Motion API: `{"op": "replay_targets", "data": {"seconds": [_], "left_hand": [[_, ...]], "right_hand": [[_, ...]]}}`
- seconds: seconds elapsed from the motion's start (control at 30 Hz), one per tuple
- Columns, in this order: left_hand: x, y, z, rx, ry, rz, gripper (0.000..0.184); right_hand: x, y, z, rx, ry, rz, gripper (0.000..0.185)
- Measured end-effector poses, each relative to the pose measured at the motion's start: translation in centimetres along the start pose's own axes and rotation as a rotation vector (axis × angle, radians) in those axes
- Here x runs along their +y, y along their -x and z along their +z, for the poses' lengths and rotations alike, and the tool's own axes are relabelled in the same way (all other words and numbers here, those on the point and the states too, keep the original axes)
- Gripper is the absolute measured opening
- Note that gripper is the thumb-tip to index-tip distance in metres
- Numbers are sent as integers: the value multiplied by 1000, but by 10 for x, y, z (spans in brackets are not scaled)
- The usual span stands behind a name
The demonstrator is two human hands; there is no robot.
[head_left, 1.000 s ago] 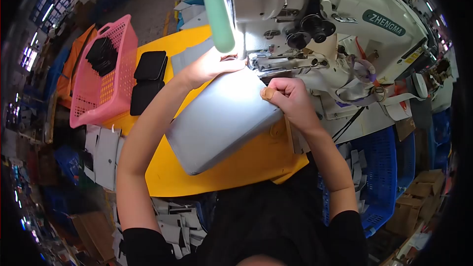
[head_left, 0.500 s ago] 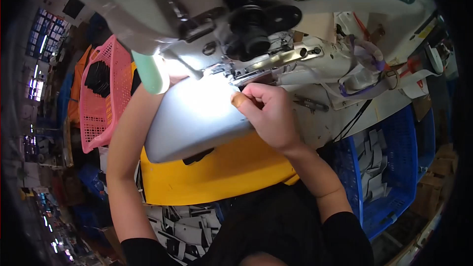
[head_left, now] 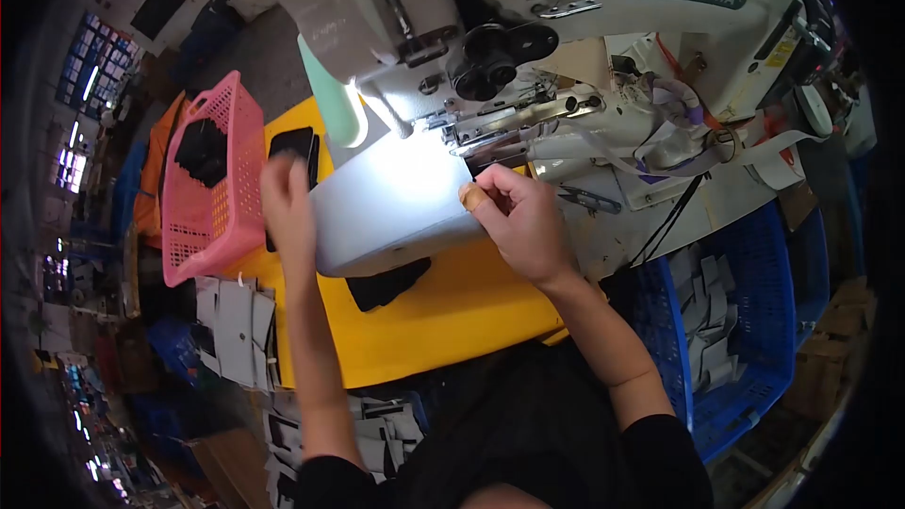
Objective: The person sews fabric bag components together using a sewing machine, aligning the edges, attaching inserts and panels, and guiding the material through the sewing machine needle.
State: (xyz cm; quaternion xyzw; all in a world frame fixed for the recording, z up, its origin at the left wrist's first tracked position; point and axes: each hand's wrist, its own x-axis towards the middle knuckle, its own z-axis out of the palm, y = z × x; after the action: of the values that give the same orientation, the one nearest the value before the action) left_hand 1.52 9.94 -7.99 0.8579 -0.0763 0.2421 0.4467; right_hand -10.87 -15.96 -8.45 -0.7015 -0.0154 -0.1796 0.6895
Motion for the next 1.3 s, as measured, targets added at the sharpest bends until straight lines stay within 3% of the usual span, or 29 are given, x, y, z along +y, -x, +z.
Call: {"op": "replay_targets", "data": {"seconds": [0.07, 0.13, 0.17, 0.27, 0.4, 0.47, 0.57, 0.6, 0.7, 0.73, 0.83, 0.93, 1.1, 1.2, 1.27, 1.3], "left_hand": [[-42, 47, -37, -51, 104, -283, 31], [-3, 89, -44, -22, 700, -683, 22], [-2, 89, -49, -24, 703, -692, 22], [-7, 75, -68, -248, 335, -224, 17], [20, 40, -60, -106, 370, -133, 18], [17, 26, -61, -159, 376, -119, 19], [8, 15, -67, -211, 398, -135, 19], [7, 11, -66, -227, 411, -131, 19], [8, -2, -66, -265, 425, -123, 20], [11, -6, -67, -262, 419, -105, 20], [28, -20, -68, -263, 408, -60, 20], [52, -23, -75, -201, 238, 17, 21], [86, -10, -83, -140, 125, 3, 23], [87, -6, -85, -103, 81, 73, 23], [91, -2, -89, -88, 60, 103, 24], [94, 0, -90, -75, 46, 133, 25]], "right_hand": [[1, 0, 2, 19, -49, 4, 20], [1, 0, 2, 24, -50, 20, 19], [0, 1, 2, 19, -44, 31, 18], [1, -6, 12, 77, -55, 14, 17], [8, -1, 11, 127, -71, -116, 13], [19, 3, 5, 153, -73, -176, 12], [53, 6, -10, -91, 326, -291, 12], [55, 0, -10, -90, 324, -290, 12], [57, -21, 5, -427, 433, -164, 21], [60, -23, 16, -421, 428, -162, 21], [70, -25, 47, -297, 174, -269, 32], [72, -16, 64, -150, -113, -125, 39], [82, -25, 88, 42, -335, -108, 39], [163, -52, 113, -112, 321, -267, 33], [79, -31, 56, -292, 654, 149, 24], [85, -27, 45, -236, 721, 76, 20]]}}
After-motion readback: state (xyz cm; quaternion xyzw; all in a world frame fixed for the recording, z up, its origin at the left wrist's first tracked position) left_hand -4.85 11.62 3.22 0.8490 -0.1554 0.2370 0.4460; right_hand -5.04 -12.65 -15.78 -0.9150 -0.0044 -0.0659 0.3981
